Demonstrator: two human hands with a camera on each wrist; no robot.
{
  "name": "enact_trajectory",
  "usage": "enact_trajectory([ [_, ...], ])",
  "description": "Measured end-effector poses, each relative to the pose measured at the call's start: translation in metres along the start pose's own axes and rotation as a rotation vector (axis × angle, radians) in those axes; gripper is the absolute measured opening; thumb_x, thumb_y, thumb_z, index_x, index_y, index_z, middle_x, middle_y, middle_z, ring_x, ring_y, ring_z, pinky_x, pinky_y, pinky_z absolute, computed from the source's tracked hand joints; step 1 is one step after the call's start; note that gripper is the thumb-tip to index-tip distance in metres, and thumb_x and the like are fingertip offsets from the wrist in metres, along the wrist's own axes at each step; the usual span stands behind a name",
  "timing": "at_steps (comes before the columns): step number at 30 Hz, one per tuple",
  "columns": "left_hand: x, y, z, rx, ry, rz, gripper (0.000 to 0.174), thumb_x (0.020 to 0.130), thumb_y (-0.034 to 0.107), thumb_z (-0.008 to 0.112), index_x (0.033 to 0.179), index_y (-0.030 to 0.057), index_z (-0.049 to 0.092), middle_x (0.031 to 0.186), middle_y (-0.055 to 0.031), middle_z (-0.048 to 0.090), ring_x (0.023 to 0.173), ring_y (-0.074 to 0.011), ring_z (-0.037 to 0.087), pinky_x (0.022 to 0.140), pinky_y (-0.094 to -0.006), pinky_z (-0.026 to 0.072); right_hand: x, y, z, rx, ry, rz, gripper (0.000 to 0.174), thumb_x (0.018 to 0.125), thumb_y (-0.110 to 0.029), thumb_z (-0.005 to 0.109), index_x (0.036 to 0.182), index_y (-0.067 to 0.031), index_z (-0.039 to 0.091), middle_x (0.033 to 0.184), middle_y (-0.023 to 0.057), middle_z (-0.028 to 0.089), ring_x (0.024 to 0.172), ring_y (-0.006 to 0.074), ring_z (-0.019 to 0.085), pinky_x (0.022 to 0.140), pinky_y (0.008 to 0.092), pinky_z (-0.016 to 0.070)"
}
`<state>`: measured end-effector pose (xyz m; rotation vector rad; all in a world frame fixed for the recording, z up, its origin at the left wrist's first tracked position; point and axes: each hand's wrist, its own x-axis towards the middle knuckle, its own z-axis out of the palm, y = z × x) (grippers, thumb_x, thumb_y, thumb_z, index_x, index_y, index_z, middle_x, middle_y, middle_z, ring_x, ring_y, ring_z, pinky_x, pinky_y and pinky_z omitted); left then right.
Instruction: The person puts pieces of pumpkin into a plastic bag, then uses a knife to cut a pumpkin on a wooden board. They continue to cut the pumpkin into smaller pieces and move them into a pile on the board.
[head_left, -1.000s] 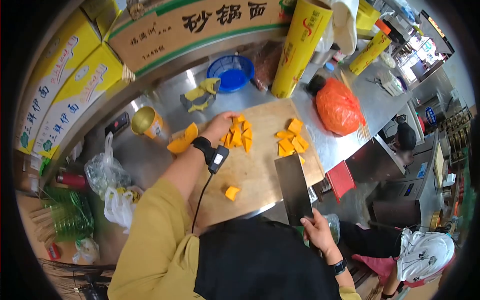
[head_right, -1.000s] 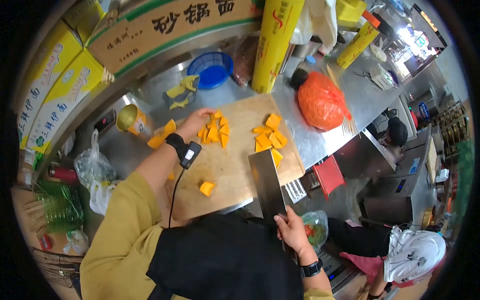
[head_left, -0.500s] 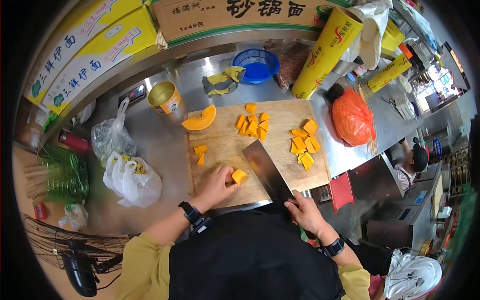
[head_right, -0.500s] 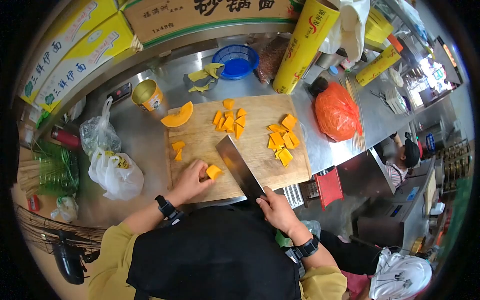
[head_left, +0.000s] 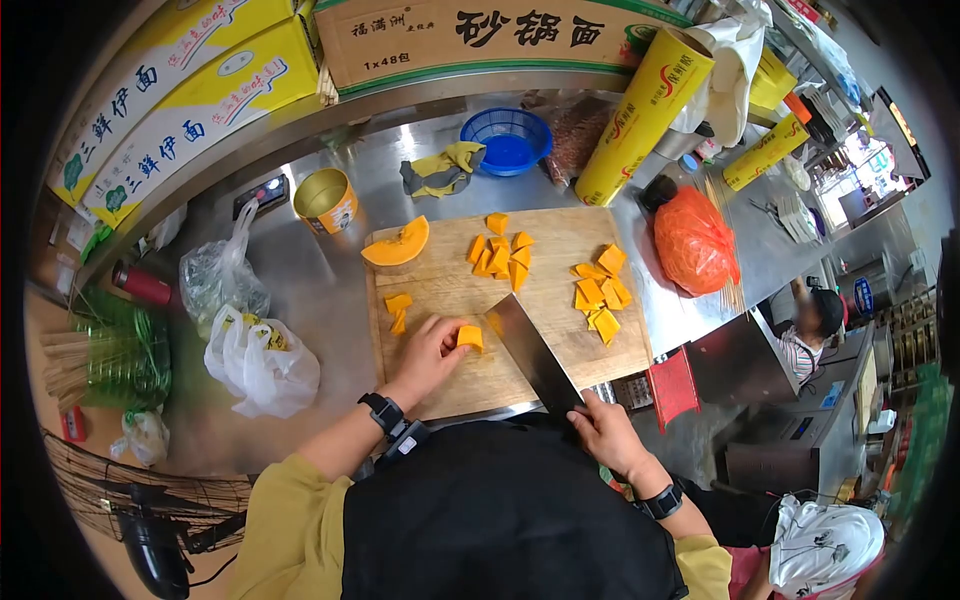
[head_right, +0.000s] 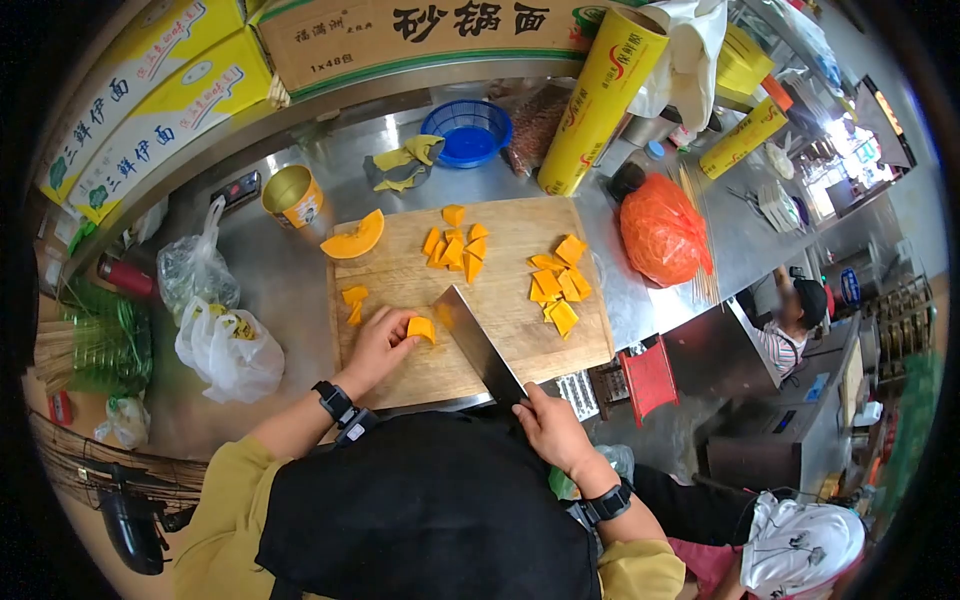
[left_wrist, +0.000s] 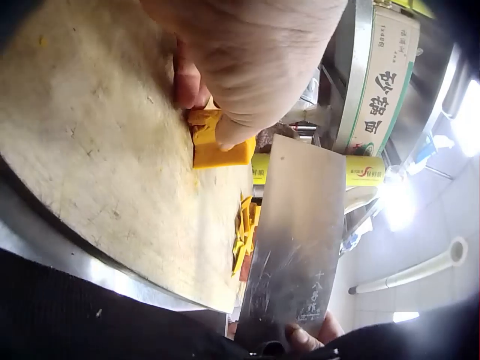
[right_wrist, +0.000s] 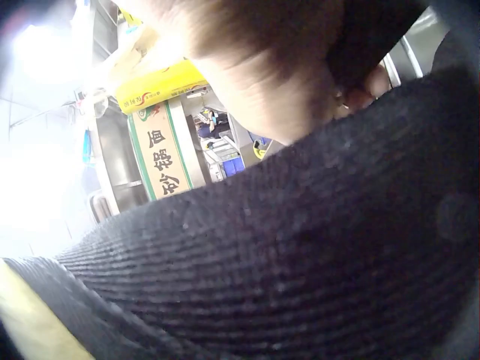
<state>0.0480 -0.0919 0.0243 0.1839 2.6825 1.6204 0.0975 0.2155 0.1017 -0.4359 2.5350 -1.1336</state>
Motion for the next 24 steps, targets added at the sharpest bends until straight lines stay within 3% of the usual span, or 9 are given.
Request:
enact_trajectory([
  [3,0.002,-0.004,0.002,-0.017,0.01,-0.004,0.036,0.084,0.0,0.07,0.119,0.0049,0.06,0.096,-0.0073,0.058,0.077,-0.0172,0.061,0.071,-0.0281,0.0533,0.002,0.0,0.002,0.037,-0.054,0.147,0.024,0.094,-0.012,0.061,0.11,0.0027,0.051,0.082,0.0252,0.066,0.081,0.0441,0.064,0.068,0.0454,0.0513],
  [6,0.006,-0.014,0.005,-0.076,0.047,0.007,0.032,0.084,-0.001,0.07,0.114,0.0039,0.061,0.096,-0.0078,0.061,0.078,-0.0161,0.062,0.072,-0.0272,0.0538,0.006,-0.01,-0.004,0.133,-0.127,0.294,0.024,0.094,-0.012,0.06,0.11,0.003,0.05,0.081,0.0251,0.066,0.08,0.0443,0.064,0.068,0.0457,0.0509],
  [12,0.003,-0.02,0.011,-0.096,0.143,-0.038,0.027,0.081,-0.002,0.073,0.105,0.0021,0.061,0.094,-0.0066,0.064,0.08,-0.0133,0.062,0.071,-0.0255,0.0546,0.012,-0.008,-0.002,0.014,-0.114,0.095,0.019,0.095,-0.013,0.058,0.105,0.0007,0.049,0.085,0.026,0.066,0.085,0.046,0.063,0.069,0.0481,0.0502],
  [24,-0.007,-0.02,0.02,-0.111,0.214,-0.003,0.032,0.079,0.002,0.077,0.106,0.0034,0.061,0.082,-0.0036,0.062,0.071,-0.0112,0.061,0.066,-0.0242,0.0534,0.02,-0.018,0.006,-0.088,-0.123,-0.001,0.018,0.095,-0.013,0.058,0.103,-0.0006,0.047,0.086,0.0259,0.065,0.085,0.047,0.061,0.07,0.0504,0.0495],
])
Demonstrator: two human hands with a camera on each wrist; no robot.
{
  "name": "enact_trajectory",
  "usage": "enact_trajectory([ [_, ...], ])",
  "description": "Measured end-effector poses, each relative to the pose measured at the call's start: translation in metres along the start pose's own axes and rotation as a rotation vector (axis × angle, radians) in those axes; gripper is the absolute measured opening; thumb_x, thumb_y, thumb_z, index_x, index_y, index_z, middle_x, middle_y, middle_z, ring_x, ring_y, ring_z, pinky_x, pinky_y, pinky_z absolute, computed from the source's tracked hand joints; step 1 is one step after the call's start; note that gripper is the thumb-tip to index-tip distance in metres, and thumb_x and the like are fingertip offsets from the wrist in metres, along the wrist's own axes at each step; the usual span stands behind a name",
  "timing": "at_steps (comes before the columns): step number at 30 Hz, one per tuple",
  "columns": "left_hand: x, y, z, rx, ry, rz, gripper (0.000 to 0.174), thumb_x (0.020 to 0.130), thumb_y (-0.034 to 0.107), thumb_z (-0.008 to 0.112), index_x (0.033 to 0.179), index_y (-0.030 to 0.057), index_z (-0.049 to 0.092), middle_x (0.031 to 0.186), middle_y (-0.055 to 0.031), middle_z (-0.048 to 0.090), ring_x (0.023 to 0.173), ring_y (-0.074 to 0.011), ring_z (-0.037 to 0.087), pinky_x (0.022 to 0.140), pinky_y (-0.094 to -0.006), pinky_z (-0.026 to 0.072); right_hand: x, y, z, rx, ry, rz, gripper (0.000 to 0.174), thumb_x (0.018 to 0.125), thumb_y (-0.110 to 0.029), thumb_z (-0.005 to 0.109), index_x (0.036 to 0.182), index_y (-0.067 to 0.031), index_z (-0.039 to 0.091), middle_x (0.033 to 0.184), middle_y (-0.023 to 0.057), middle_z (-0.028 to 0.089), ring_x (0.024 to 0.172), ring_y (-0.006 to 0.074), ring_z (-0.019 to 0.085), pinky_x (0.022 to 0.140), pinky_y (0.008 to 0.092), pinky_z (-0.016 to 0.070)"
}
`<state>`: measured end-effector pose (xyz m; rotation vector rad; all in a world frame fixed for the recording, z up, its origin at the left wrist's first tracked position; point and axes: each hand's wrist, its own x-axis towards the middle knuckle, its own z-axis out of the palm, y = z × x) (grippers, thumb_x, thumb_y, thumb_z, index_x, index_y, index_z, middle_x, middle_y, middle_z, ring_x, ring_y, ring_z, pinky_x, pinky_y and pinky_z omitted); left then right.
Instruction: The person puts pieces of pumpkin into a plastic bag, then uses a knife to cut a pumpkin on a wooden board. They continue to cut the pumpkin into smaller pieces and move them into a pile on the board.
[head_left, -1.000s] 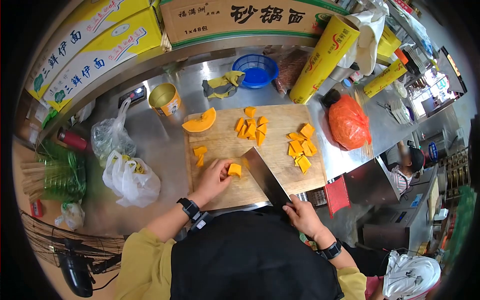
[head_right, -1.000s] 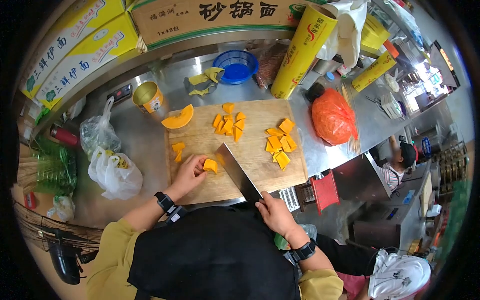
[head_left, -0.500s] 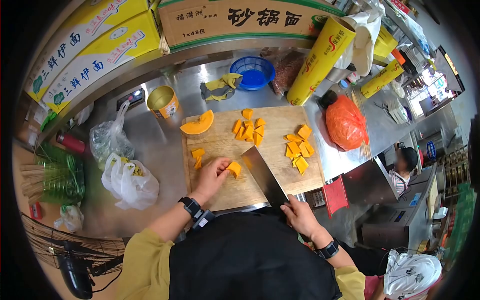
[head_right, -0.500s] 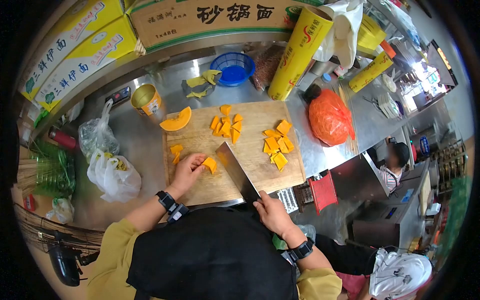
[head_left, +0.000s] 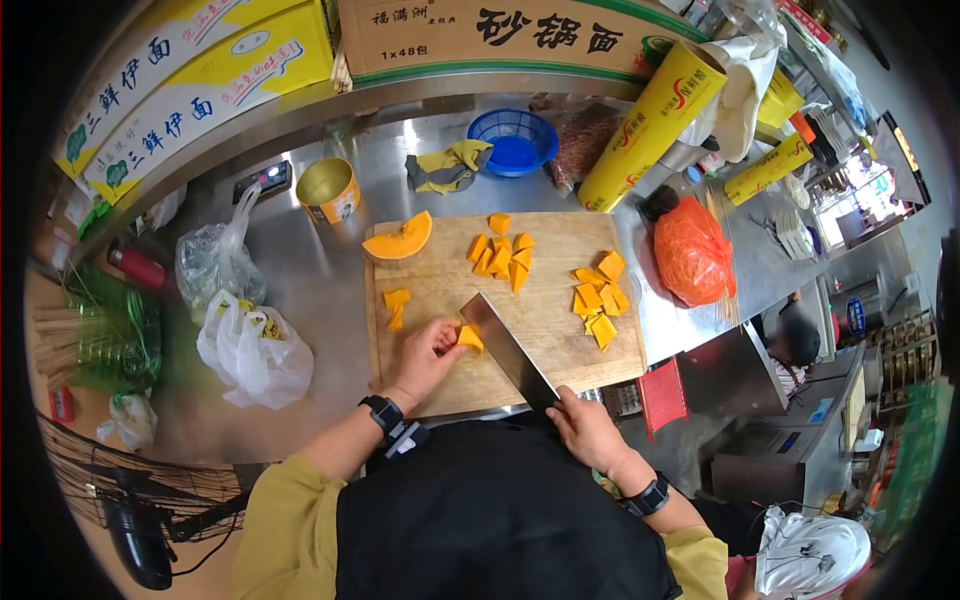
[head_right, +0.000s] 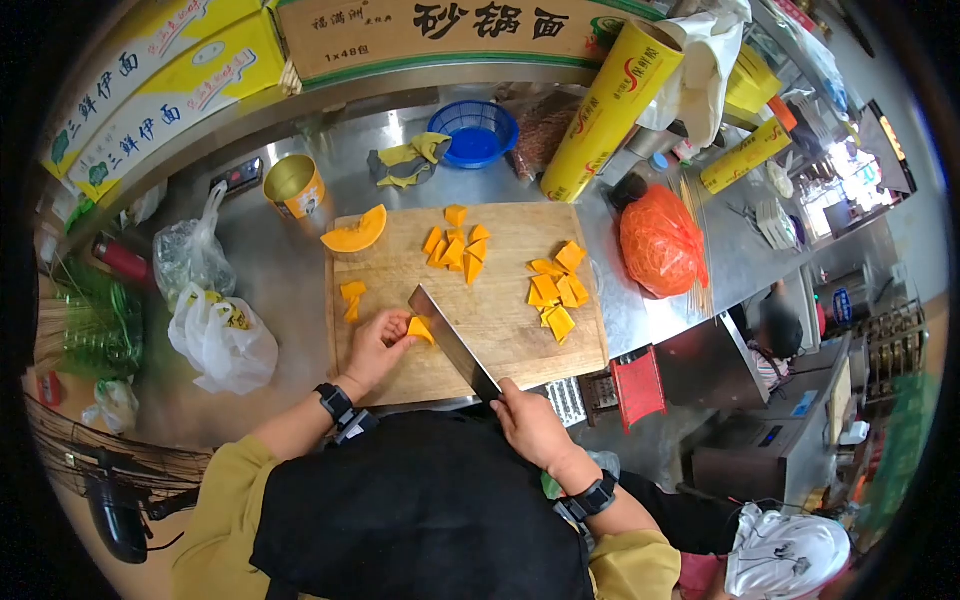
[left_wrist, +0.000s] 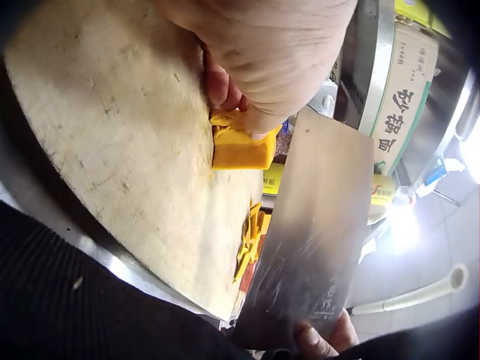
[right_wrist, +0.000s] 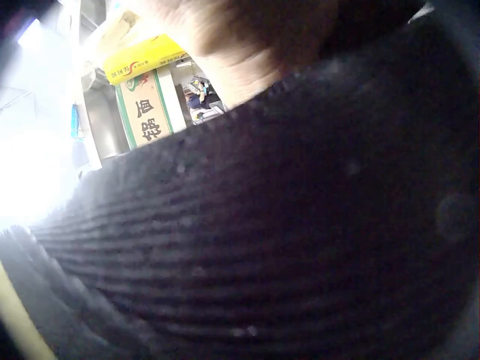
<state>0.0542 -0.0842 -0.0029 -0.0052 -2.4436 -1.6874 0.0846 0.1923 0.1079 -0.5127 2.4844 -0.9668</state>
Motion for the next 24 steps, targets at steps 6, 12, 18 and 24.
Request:
enact_trajectory([
  [6,-0.0006,0.001,0.0006,-0.038,-0.005,0.005,0.033,0.078,0.001,0.077,0.108,0.0044,0.062,0.079,-0.0019,0.06,0.067,-0.0103,0.058,0.064,-0.0233,0.052,-0.0009,-0.0004,0.0059,-0.003,0.01,0.03,0.017,0.095,-0.011,0.059,0.104,0.0002,0.049,0.083,0.0248,0.065,0.085,0.0452,0.063,0.069,0.0471,0.0504],
  [12,-0.0019,-0.0041,0.0029,-0.006,-0.009,0.026,0.033,0.078,0.002,0.076,0.107,0.0057,0.062,0.075,-0.0005,0.058,0.064,-0.0087,0.055,0.062,-0.0229,0.0498,-0.0024,0.0018,0.0102,-0.024,0.039,0.012,0.018,0.095,-0.011,0.059,0.104,0.001,0.049,0.082,0.0239,0.065,0.08,0.0439,0.064,0.067,0.0459,0.0507],
  [18,-0.003,0.0018,0.0024,-0.021,-0.045,-0.061,0.03,0.08,0.004,0.075,0.105,0.005,0.06,0.073,0.0004,0.057,0.062,-0.0077,0.053,0.06,-0.0222,0.0484,-0.0047,0.0053,0.008,0.046,0.079,0.013,0.016,0.097,-0.011,0.058,0.102,0.0005,0.048,0.069,0.0186,0.063,0.059,0.0318,0.065,0.056,0.0389,0.0495],
  [24,-0.003,0.003,0.0041,-0.013,-0.037,-0.061,0.03,0.08,0.002,0.075,0.105,0.0032,0.059,0.073,0.0007,0.057,0.062,-0.0063,0.052,0.057,-0.021,0.0456,-0.0058,0.0032,0.0059,0.002,0.065,-0.011,0.016,0.097,-0.011,0.058,0.1,0.0003,0.048,0.069,0.0194,0.062,0.061,0.035,0.064,0.057,0.0405,0.0493],
])
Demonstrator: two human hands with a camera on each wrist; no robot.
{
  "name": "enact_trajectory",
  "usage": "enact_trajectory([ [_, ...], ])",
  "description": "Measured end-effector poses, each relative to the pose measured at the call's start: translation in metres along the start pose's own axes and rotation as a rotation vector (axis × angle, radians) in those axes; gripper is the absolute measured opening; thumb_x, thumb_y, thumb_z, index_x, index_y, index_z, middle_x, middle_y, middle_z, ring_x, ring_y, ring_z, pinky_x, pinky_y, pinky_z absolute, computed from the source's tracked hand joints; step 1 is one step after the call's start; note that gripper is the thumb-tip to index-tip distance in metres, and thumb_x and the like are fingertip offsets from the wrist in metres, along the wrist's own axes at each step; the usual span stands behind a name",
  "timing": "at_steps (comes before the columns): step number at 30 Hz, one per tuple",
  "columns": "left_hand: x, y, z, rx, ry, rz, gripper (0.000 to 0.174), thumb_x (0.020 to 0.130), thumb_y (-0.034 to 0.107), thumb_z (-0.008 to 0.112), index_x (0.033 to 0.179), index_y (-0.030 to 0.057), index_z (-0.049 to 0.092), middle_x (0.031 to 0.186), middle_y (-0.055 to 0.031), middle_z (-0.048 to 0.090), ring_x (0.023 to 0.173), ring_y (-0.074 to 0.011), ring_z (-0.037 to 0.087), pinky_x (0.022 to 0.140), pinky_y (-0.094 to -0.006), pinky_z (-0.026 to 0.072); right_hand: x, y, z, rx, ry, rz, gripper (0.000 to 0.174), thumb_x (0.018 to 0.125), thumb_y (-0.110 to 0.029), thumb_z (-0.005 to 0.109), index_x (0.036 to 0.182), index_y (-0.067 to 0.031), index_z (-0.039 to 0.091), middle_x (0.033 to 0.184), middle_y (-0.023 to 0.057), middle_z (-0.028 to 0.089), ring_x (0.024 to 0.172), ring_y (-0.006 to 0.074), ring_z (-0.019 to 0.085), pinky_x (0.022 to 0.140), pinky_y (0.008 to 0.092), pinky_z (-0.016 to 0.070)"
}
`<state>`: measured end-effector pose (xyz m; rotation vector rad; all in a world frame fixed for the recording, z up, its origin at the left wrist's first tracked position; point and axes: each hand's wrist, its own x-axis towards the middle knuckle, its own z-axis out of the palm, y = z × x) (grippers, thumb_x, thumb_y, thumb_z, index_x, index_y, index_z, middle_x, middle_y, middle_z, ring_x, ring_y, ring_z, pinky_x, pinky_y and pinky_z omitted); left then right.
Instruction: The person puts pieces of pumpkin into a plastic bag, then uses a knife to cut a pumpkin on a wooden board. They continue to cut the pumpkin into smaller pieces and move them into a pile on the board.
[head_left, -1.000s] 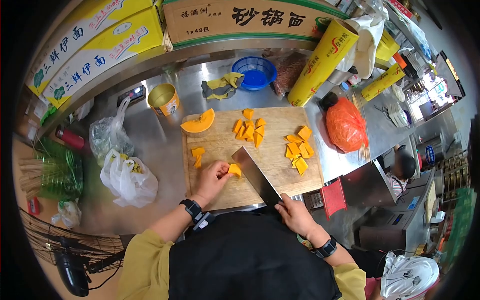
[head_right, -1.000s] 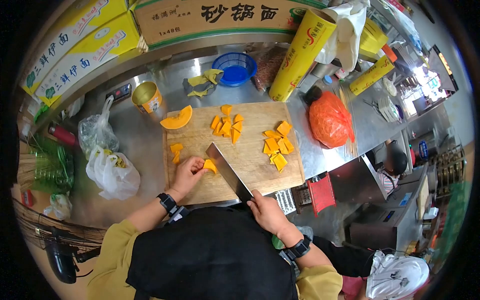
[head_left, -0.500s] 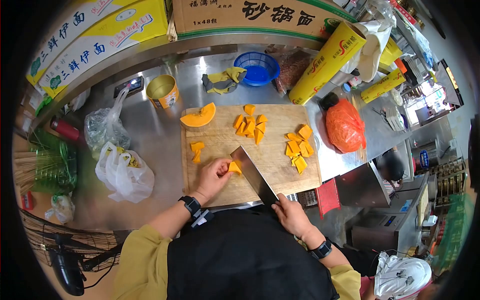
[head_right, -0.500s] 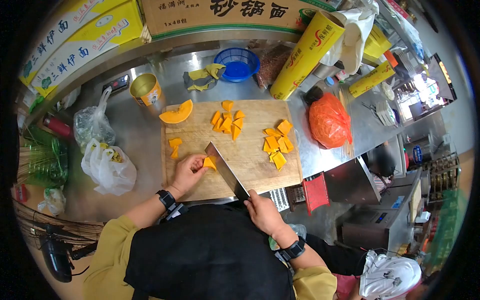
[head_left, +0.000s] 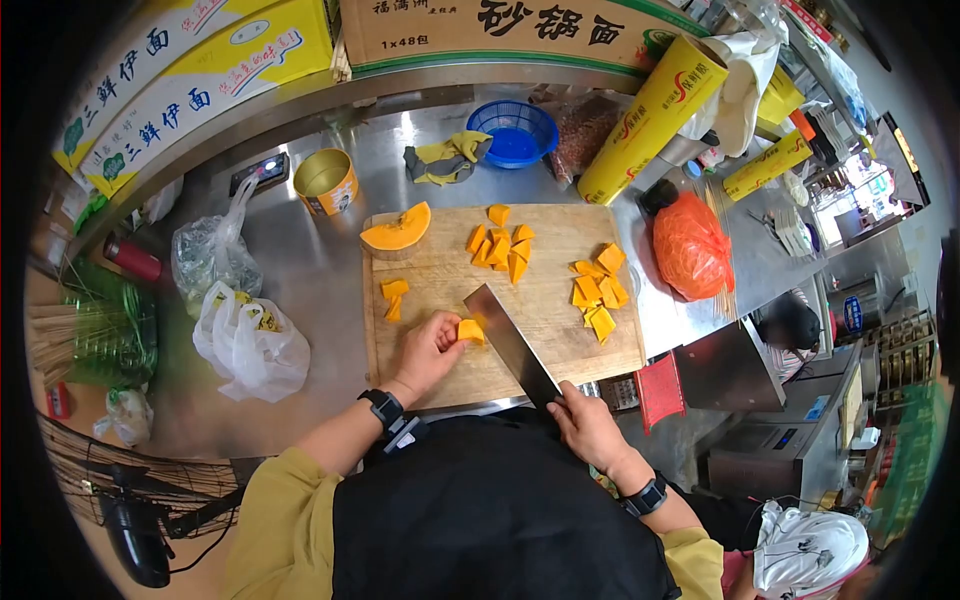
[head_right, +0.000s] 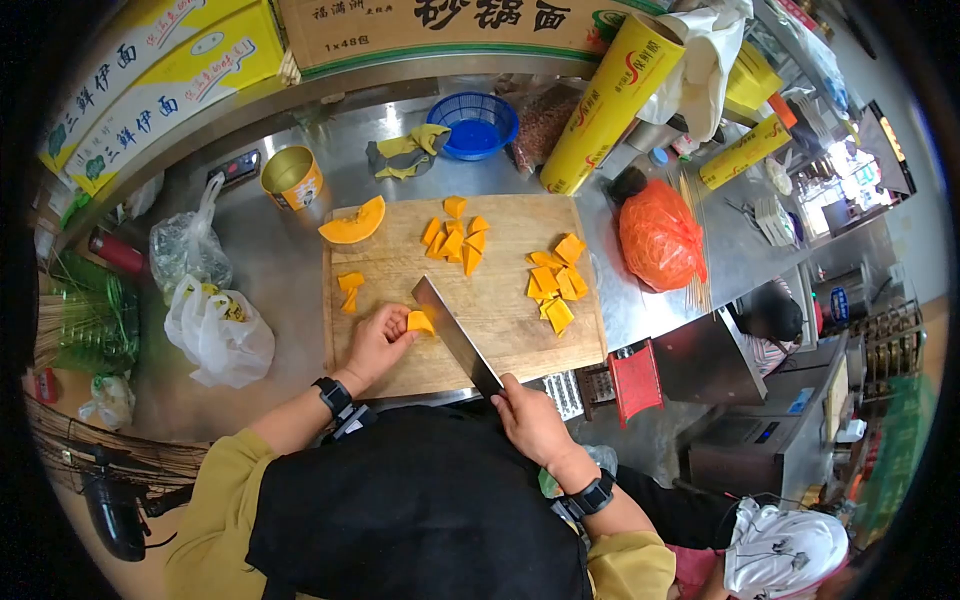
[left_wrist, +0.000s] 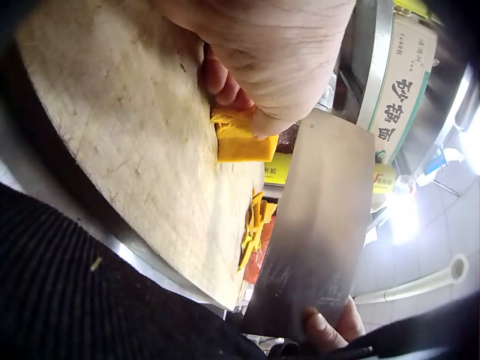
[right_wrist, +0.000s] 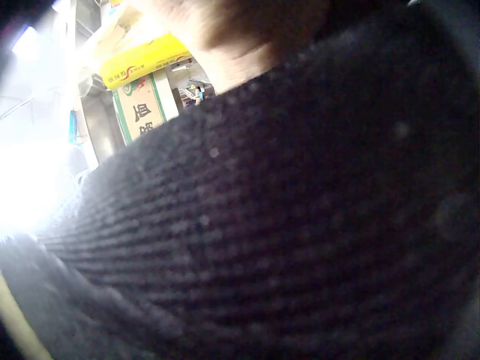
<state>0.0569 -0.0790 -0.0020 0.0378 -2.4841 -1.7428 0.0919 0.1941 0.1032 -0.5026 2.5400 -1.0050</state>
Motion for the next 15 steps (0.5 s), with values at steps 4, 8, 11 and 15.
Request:
enact_trajectory([
  [4,0.0,0.001,-0.001,-0.001,0.004,-0.007,0.029,0.08,0.004,0.075,0.103,0.0041,0.059,0.071,0.0011,0.055,0.06,-0.0067,0.051,0.058,-0.0218,0.0467,0.001,-0.001,0.001,-0.059,-0.026,-0.002,0.016,0.095,-0.011,0.059,0.101,0.0002,0.049,0.075,0.0226,0.064,0.075,0.0432,0.064,0.064,0.0457,0.0499],
  [8,0.001,0.0,0.0,0.003,-0.003,0.001,0.027,0.08,0.005,0.076,0.101,0.0044,0.058,0.07,0.0012,0.054,0.06,-0.0066,0.051,0.057,-0.0218,0.0462,0.001,0.0,0.001,-0.058,-0.046,0.025,0.016,0.095,-0.011,0.059,0.1,0.0001,0.049,0.078,0.0236,0.065,0.08,0.045,0.063,0.067,0.0474,0.0496],
  [11,0.002,0.003,-0.002,0.023,-0.05,0.002,0.023,0.082,0.007,0.073,0.098,0.0045,0.057,0.071,0.0002,0.055,0.061,-0.0085,0.052,0.058,-0.0232,0.047,-0.001,0.002,0.001,-0.001,-0.002,0.012,0.016,0.095,-0.011,0.058,0.101,0.0002,0.048,0.078,0.0243,0.064,0.076,0.044,0.063,0.065,0.0467,0.0497],
  [15,0.004,0.005,-0.015,0.081,-0.081,0.063,0.015,0.086,0.004,0.063,0.1,0.0037,0.058,0.087,-0.0062,0.06,0.073,-0.016,0.059,0.068,-0.0276,0.0503,-0.009,0.004,-0.002,0.12,0.023,0.13,0.018,0.094,-0.012,0.059,0.102,0.0003,0.048,0.084,0.0272,0.065,0.083,0.0472,0.062,0.069,0.05,0.0495],
])
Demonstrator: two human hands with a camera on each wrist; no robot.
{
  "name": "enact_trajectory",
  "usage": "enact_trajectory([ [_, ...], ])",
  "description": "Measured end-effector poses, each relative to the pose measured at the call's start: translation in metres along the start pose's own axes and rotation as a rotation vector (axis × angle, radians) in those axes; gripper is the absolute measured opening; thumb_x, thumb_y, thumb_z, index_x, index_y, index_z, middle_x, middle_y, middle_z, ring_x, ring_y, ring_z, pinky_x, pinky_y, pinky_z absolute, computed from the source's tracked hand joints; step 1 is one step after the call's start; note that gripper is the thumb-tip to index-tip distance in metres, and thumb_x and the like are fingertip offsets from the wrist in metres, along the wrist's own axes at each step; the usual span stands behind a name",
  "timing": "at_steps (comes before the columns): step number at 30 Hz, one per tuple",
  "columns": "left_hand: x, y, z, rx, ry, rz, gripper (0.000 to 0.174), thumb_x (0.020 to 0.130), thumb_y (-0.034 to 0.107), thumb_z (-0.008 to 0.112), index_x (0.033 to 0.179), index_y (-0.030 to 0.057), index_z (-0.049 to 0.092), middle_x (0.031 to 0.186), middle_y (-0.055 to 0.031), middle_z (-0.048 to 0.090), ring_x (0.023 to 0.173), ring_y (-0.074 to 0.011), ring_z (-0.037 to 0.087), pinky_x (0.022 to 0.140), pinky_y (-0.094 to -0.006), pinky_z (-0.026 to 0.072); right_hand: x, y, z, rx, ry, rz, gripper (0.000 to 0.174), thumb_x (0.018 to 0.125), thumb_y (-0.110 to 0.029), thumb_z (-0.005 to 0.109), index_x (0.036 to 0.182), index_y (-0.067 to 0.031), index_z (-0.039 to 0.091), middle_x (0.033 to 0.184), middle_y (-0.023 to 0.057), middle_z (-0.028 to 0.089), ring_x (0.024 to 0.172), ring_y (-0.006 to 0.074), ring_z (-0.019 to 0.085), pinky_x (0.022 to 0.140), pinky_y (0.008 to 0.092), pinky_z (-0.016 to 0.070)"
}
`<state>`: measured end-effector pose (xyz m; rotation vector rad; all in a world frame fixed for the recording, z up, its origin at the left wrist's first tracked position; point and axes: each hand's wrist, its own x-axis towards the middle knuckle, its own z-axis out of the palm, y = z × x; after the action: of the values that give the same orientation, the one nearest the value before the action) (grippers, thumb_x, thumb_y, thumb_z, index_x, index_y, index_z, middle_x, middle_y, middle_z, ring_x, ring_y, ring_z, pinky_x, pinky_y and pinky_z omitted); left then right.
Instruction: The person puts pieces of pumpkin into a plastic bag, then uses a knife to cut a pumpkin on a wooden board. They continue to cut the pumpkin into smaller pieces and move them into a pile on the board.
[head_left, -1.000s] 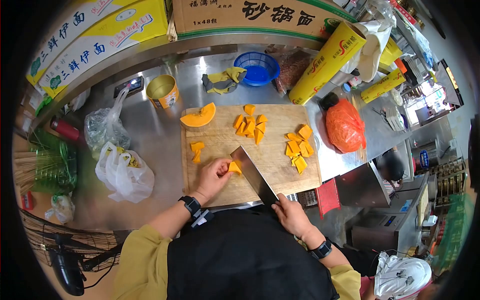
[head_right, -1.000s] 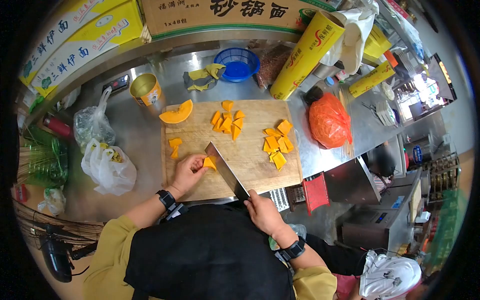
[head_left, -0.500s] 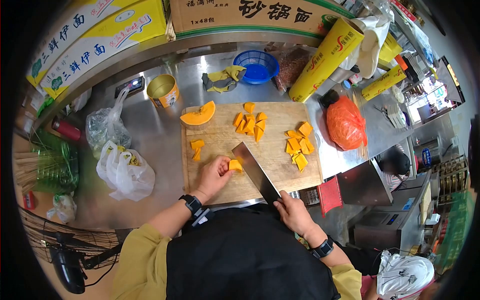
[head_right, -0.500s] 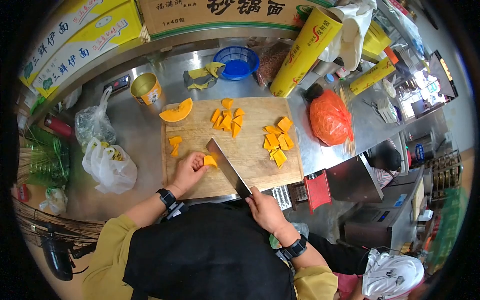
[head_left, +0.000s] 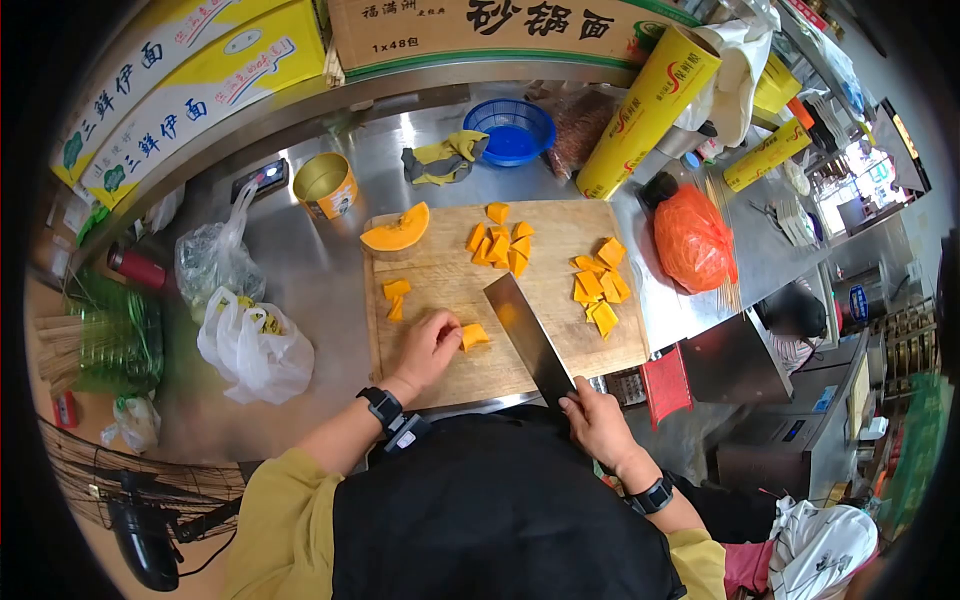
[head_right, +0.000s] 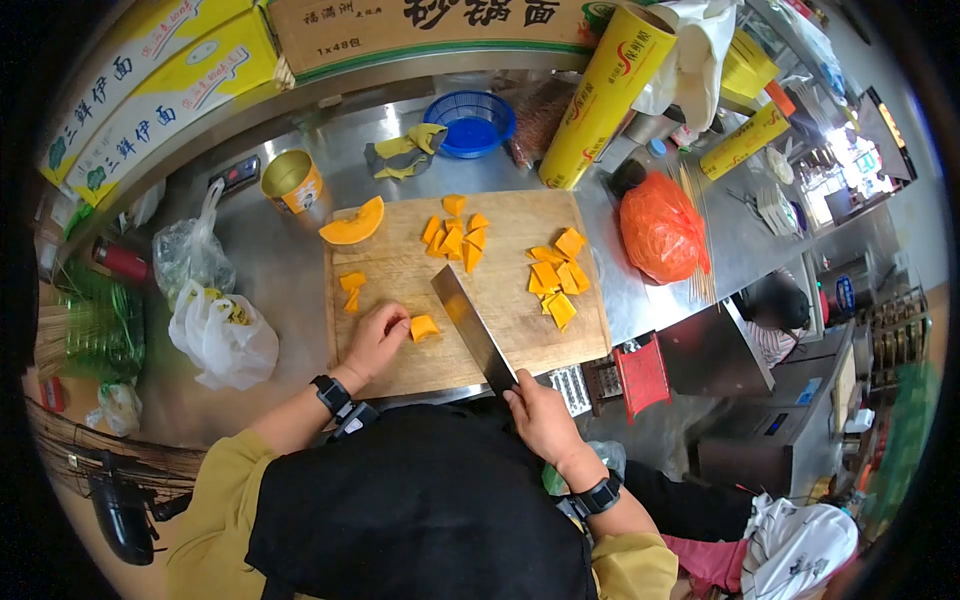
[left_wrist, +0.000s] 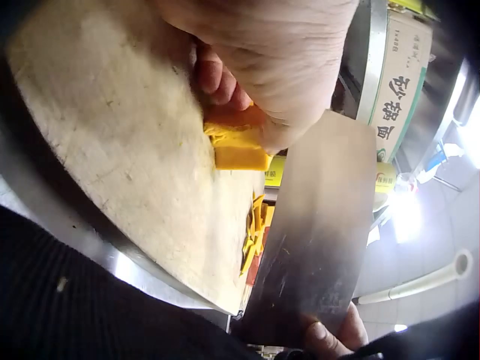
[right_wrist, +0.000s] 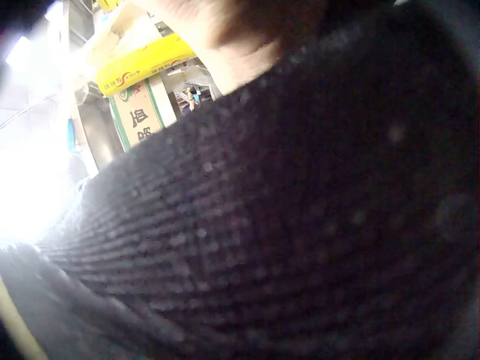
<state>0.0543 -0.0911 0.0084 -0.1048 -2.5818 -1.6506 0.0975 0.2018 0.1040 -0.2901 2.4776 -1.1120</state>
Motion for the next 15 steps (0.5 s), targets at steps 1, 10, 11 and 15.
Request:
enact_trajectory([
  [1,0.002,-0.001,-0.001,0.009,0.021,0.053,0.015,0.086,0.003,0.06,0.101,0.0036,0.059,0.093,-0.0081,0.061,0.077,-0.0182,0.061,0.071,-0.029,0.0513,-0.001,0.003,-0.001,0.01,0.009,0.018,0.018,0.094,-0.011,0.059,0.103,0.0005,0.048,0.084,0.0272,0.065,0.083,0.0471,0.062,0.069,0.0496,0.0497],
  [10,0.022,0.022,-0.012,0.105,-0.362,0.194,0.037,0.081,0.0,0.066,0.117,0.006,0.059,0.108,-0.0083,0.059,0.082,-0.0185,0.062,0.075,-0.0293,0.0542,-0.009,0.01,0.004,0.034,0.016,0.056,0.018,0.094,-0.011,0.06,0.102,0.001,0.05,0.085,0.0272,0.065,0.085,0.0467,0.062,0.07,0.0485,0.0503],
  [11,0.02,0.021,-0.007,0.077,-0.329,0.157,0.037,0.08,0.0,0.069,0.115,0.0051,0.059,0.106,-0.0079,0.059,0.08,-0.017,0.062,0.073,-0.0284,0.054,-0.009,0.009,0.004,0.029,0.017,0.047,0.018,0.094,-0.011,0.06,0.102,0.0008,0.05,0.085,0.0272,0.065,0.085,0.0468,0.062,0.071,0.0486,0.0504],
  [15,0.01,0.01,0.012,-0.018,-0.221,0.014,0.036,0.077,0.003,0.077,0.106,0.0029,0.056,0.092,-0.0056,0.06,0.072,-0.0123,0.059,0.067,-0.0254,0.0526,-0.01,0.004,0.004,0.026,0.022,-0.003,0.018,0.095,-0.012,0.059,0.104,0.0009,0.05,0.08,0.0243,0.065,0.078,0.0425,0.063,0.067,0.0458,0.0502],
])
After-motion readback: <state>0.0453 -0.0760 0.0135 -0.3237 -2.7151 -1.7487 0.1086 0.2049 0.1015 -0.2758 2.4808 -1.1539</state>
